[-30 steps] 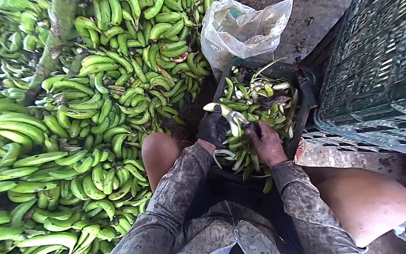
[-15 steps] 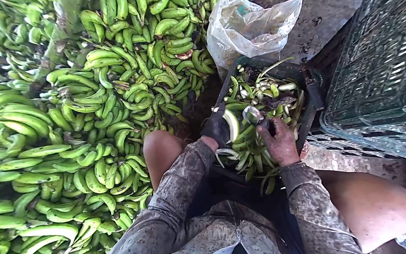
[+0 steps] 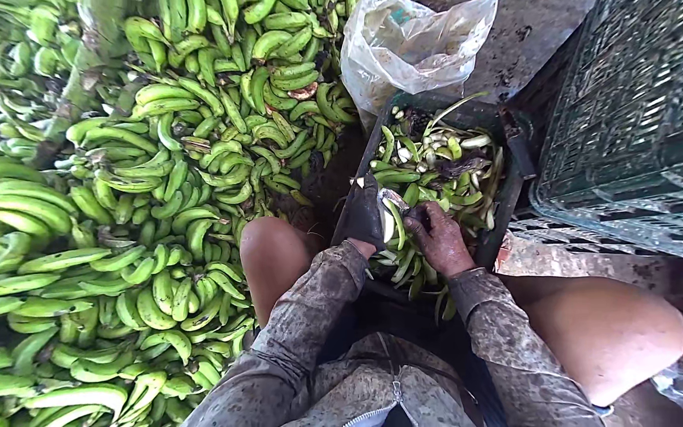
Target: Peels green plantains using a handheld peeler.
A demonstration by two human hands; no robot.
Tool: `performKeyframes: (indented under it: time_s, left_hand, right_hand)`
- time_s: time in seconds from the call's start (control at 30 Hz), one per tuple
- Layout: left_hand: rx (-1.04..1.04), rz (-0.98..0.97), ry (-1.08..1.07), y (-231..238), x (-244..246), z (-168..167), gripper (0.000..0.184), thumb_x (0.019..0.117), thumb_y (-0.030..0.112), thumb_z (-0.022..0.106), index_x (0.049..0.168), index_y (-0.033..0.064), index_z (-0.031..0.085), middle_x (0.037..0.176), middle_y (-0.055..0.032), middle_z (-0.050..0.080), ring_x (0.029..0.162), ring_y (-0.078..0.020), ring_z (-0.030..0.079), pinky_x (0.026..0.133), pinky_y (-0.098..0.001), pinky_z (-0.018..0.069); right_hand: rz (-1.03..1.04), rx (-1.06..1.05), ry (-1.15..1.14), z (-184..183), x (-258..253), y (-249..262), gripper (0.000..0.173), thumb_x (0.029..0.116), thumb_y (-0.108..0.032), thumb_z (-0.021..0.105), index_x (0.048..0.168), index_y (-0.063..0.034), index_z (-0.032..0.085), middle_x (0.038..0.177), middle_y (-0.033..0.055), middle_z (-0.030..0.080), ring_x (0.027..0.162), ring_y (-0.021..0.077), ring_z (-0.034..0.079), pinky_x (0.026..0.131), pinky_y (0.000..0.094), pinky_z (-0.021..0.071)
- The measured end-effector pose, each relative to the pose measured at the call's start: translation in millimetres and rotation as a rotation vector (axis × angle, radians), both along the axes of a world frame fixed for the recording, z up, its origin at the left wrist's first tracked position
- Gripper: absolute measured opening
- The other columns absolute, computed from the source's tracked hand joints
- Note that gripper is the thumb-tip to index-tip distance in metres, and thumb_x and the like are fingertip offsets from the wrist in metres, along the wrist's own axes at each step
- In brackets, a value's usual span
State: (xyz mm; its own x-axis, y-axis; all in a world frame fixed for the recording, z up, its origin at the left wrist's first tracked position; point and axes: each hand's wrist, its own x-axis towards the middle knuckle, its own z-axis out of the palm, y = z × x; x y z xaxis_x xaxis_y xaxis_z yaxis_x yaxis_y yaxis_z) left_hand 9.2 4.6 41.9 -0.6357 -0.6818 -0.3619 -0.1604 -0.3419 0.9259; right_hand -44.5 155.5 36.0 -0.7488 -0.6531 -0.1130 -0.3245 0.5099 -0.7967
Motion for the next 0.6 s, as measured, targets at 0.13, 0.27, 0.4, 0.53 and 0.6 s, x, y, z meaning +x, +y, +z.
performKeyframes:
  time_s: [0.13,0.27,0.4,0.53,0.6]
  left_hand:
    - [-0.518,-0.394,-0.158,6.1,11.0,18.3,0.054,0.1131,0.033,0.022,0.139,-0.0024,0.055,0.124,-0.0224,0.064,0.117,-0.0251,0.062,0.105,-0.0449,0.0481]
    - [-0.518,-0.763,-0.003,5.9,25.2,18.1,0.051,0.1042,0.041,0.052,0.145,0.0102,0.058,0.12,-0.0112,0.072,0.101,-0.0147,0.069,0.092,-0.039,0.056]
    - [0.2,-0.269,0.05,-18.4,14.5,10.6,0.047,0.1117,0.043,0.03,0.129,0.01,0.058,0.076,-0.0066,0.061,0.054,-0.0155,0.059,0.05,-0.0328,0.0557]
    - [0.749,0.094,0.116,-41.0,7.5,16.9,0.06,0.1058,0.059,0.021,0.095,0.011,0.056,0.06,-0.0004,0.048,0.044,-0.0127,0.048,0.041,-0.0272,0.0456]
    - [0.7,0.072,0.058,-31.5,4.6,16.5,0.055,0.1073,0.055,0.025,0.099,0.0114,0.057,0.063,-0.0002,0.05,0.046,-0.0117,0.05,0.041,-0.026,0.0457]
  right_hand:
    - [-0.044,0.046,-0.07,12.6,-24.5,-0.1,0.04,0.1079,-0.035,0.055,0.124,0.0011,0.061,0.106,0.0236,0.069,0.096,0.038,0.069,0.087,0.0602,0.0541]
    - [-0.165,0.12,-0.064,19.4,-52.4,20.8,0.048,0.1076,-0.043,0.053,0.123,0.0014,0.064,0.108,0.0251,0.069,0.101,0.0393,0.068,0.093,0.0621,0.0499]
    - [-0.122,-0.005,0.081,14.3,-32.3,31.9,0.043,0.102,-0.038,0.063,0.124,-0.001,0.063,0.109,0.0197,0.069,0.098,0.0322,0.069,0.089,0.0566,0.0552]
    - [0.142,-0.062,0.139,6.3,8.3,24.6,0.04,0.0922,-0.028,0.077,0.118,0.0021,0.068,0.114,0.0212,0.07,0.106,0.0371,0.069,0.096,0.0585,0.054]
    - [0.204,-0.016,0.141,3.1,14.0,15.1,0.04,0.0954,-0.03,0.074,0.12,0.0015,0.067,0.119,0.0224,0.068,0.11,0.0392,0.068,0.098,0.0599,0.0528]
